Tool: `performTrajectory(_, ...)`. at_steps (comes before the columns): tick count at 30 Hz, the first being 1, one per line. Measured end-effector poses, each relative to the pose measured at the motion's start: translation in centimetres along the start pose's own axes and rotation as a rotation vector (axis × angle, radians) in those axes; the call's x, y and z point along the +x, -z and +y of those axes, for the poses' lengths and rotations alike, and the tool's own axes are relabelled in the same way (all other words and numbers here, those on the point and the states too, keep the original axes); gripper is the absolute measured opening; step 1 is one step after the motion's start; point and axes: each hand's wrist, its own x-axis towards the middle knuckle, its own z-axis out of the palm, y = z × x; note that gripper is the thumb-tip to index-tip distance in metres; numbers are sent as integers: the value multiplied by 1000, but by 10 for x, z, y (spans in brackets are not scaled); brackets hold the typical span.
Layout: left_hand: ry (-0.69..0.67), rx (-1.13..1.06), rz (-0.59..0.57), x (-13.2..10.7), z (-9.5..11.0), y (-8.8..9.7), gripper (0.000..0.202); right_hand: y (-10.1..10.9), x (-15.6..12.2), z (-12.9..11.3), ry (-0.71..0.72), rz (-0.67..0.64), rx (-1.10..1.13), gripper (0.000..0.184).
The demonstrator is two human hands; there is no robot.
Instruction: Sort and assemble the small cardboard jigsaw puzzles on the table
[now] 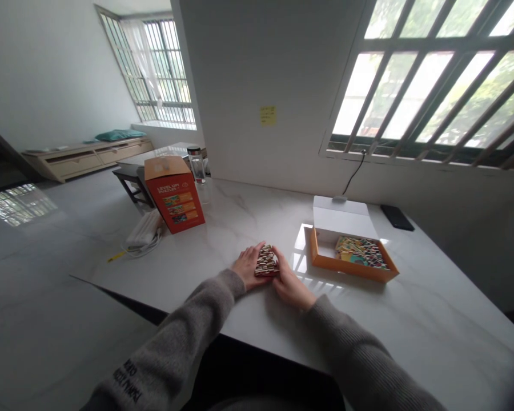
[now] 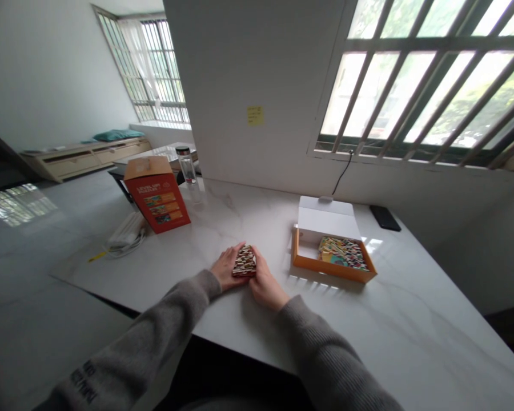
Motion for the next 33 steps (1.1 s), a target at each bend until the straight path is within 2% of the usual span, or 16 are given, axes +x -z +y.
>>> performTrajectory(3,-122,-131,-26,12,9,-17,111,21,-8,1,0,-20,-5,94)
performTrajectory(6,-205,-268,-36,20,17,-28,120,33,-15,0,-27,58,40,86)
performTrajectory(9,-169,-347,-11,21,20,-30,126,36,-18,-2,-61,130,67,69)
performTrajectory(11,-122,-397,-11,19,18,-29,126,35,-17,-3,-82,124,16,60)
performTrajectory(16,-79,-501,-41,22,15,-27,114,27,-2,6,-111,103,2,54)
performTrajectory(19,-80,-460,-17,24,16,-27,114,22,8,13,-134,163,18,52)
performTrajectory(21,-101,-365,-5,23,15,-26,120,21,10,14,-154,184,15,54)
performTrajectory(23,-116,-275,-15,20,15,-26,125,24,7,13,-159,141,9,57)
performTrajectory(26,-140,-199,-49,15,14,-25,122,36,-2,9,-111,-29,12,66)
performTrajectory(29,-170,-131,-84,13,15,-24,120,49,-9,11,-5,-194,31,91)
performTrajectory(31,-188,-114,-106,12,16,-23,120,54,-11,14,47,-205,35,99)
performTrajectory(33,-227,-149,-112,11,18,-21,118,57,-13,16,67,-176,20,96)
